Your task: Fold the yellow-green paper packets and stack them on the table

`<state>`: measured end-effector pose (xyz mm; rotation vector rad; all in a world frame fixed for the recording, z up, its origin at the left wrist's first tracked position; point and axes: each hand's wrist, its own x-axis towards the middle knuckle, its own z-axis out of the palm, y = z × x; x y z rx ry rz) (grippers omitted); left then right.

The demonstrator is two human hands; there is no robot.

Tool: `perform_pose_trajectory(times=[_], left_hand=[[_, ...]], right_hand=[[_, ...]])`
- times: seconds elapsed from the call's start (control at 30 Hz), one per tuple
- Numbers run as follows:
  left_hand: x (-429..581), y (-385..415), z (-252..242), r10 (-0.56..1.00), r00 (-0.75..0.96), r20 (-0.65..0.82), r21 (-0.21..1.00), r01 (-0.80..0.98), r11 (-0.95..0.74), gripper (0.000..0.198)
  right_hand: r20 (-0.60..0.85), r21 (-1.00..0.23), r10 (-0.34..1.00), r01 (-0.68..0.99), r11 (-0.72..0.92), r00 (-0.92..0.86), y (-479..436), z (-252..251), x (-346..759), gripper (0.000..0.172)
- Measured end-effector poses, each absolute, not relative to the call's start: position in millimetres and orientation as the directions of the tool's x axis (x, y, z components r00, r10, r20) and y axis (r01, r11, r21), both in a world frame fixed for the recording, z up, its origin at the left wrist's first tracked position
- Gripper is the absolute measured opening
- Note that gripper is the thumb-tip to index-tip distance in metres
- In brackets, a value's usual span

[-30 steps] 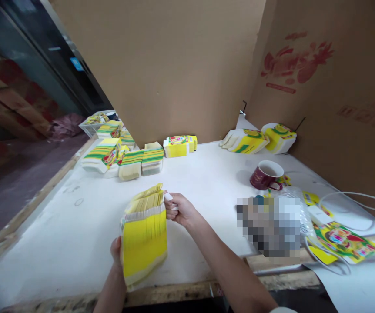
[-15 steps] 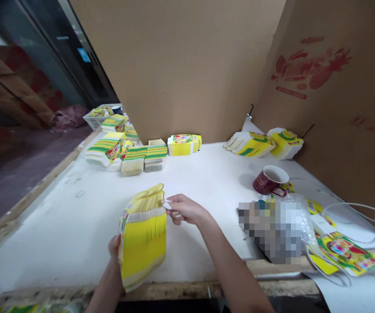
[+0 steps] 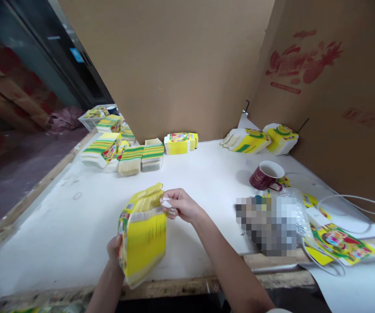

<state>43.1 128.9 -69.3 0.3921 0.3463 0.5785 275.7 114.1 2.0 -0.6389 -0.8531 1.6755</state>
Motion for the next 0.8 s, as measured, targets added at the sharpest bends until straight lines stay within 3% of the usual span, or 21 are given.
perform_pose_trajectory(times=[0.13, 0.23, 0.37, 0.57, 0.8], left_hand=[[50, 128, -60, 0.487, 0.869, -0.085, 0.485, -0.391, 0.782, 0.027], [53, 130, -58, 0.508, 0.859, -0.062, 0.483, -0.419, 0.769, 0.025], [49, 134, -66, 0.536, 0.835, -0.127, 0.497, -0.414, 0.763, 0.026], [45, 132, -66, 0.522, 0.801, -0.294, 0.518, -0.325, 0.791, 0.039], [42, 136, -65, 0.531, 0.781, -0.328, 0.534, -0.311, 0.786, 0.029]], right_hand=[[0.004, -0.884, 0.964, -0.452, -0.121, -0.267, 111, 6, 281, 0.028], [0.019, -0.907, 0.980, -0.415, -0.066, -0.198, 110, 10, 279, 0.026], [0.039, -0.909, 0.993, -0.417, -0.012, -0.115, 109, 13, 272, 0.027], [-0.090, -0.922, 0.938, -0.329, -0.206, -0.335, 108, 9, 268, 0.027], [0.033, -0.817, 0.988, -0.574, -0.060, -0.150, 112, 3, 260, 0.035]])
